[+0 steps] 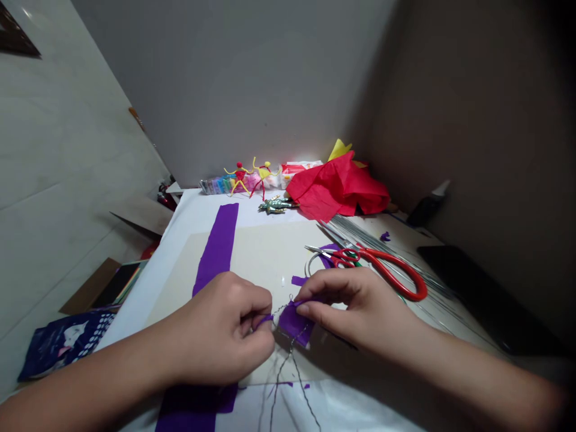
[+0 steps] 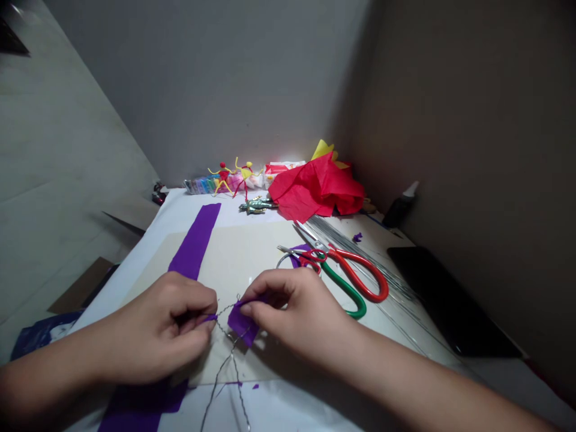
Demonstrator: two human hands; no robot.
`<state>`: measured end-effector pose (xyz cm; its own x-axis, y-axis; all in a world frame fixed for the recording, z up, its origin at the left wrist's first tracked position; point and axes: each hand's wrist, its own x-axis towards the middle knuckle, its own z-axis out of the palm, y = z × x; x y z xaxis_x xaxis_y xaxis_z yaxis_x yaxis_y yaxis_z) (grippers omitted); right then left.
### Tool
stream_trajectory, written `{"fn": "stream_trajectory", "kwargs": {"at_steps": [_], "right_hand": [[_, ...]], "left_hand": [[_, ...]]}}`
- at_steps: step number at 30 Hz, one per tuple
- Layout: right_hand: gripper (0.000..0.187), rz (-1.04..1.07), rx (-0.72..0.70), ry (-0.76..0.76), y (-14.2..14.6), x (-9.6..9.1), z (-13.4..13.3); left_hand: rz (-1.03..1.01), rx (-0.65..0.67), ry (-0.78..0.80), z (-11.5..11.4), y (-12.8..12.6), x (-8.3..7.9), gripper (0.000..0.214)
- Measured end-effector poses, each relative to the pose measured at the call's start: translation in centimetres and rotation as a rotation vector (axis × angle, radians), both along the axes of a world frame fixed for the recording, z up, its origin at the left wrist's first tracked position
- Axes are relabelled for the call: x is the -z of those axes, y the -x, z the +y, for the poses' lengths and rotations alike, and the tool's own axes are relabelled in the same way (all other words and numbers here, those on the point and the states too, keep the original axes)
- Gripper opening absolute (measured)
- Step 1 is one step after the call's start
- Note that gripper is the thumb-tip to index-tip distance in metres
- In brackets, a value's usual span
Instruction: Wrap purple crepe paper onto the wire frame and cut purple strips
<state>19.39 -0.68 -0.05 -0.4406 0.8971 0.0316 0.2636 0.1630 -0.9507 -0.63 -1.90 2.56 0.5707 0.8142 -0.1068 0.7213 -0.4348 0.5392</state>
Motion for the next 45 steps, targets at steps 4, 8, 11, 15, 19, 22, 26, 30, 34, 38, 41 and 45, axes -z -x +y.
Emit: {"fn": "stream_trajectory", "kwargs": {"at_steps": [4,8,11,15,19,22,26,30,34,38,41,45], "right_hand": [[0.01,0.002,0.019,-0.034,0.1,0.3,-0.1],[0.012,-0.012,-0.017,-0.06,0.0,0.2,-0.1],[0.012,-0.017,-0.06,-0.088,0.2,0.3,-0.3],[0.014,-0.037,-0.082,-0.205,0.3,0.5,-0.5],[0.015,-0.034,-0.077,-0.388,0.2,0.8,-0.7],[0.017,0.033,-0.099,-0.532,0.1,0.9,-1.0],[0.014,0.044,-0.064,-0.583,0.0,0.8,-1.2],[0.016,0.043,-0.052,-0.641,0.1,0.8,-1.1],[0.019,0.033,-0.104,-0.652,-0.1,1.0,-1.0],[0.022,-0.002,-0.176,-0.671,-0.4,1.2,-0.7],[0.023,-0.002,-0.187,-0.693,-0.6,1.0,-0.6],[0.026,-0.028,-0.214,-0.694,-0.8,0.7,-0.6]], "left_hand": [[-0.054,-0.069,0.166,0.4,0.2,-0.4,0.014],[-0.102,-0.105,0.204,0.9,0.5,-0.3,0.02],[-0.123,-0.107,0.286,0.9,0.2,0.2,0.026],[-0.24,-0.07,0.499,0.7,-0.6,0.7,0.024],[-0.355,-0.22,0.571,0.8,-1.0,0.9,0.017],[-0.434,-0.297,0.625,1.0,-1.1,1.0,0.012],[-0.529,-0.375,0.675,1.0,-1.1,1.3,0.012],[-0.596,-0.391,0.671,0.8,-1.0,1.6,0.01],[-0.651,-0.375,0.683,0.9,-0.7,1.8,0.005],[-0.747,-0.366,0.746,0.7,-0.3,2.2,0.008],[-0.829,-0.362,0.802,0.5,-0.1,2.2,0.012],[-0.751,-0.32,0.765,0.2,-0.2,1.5,0.016]]}}
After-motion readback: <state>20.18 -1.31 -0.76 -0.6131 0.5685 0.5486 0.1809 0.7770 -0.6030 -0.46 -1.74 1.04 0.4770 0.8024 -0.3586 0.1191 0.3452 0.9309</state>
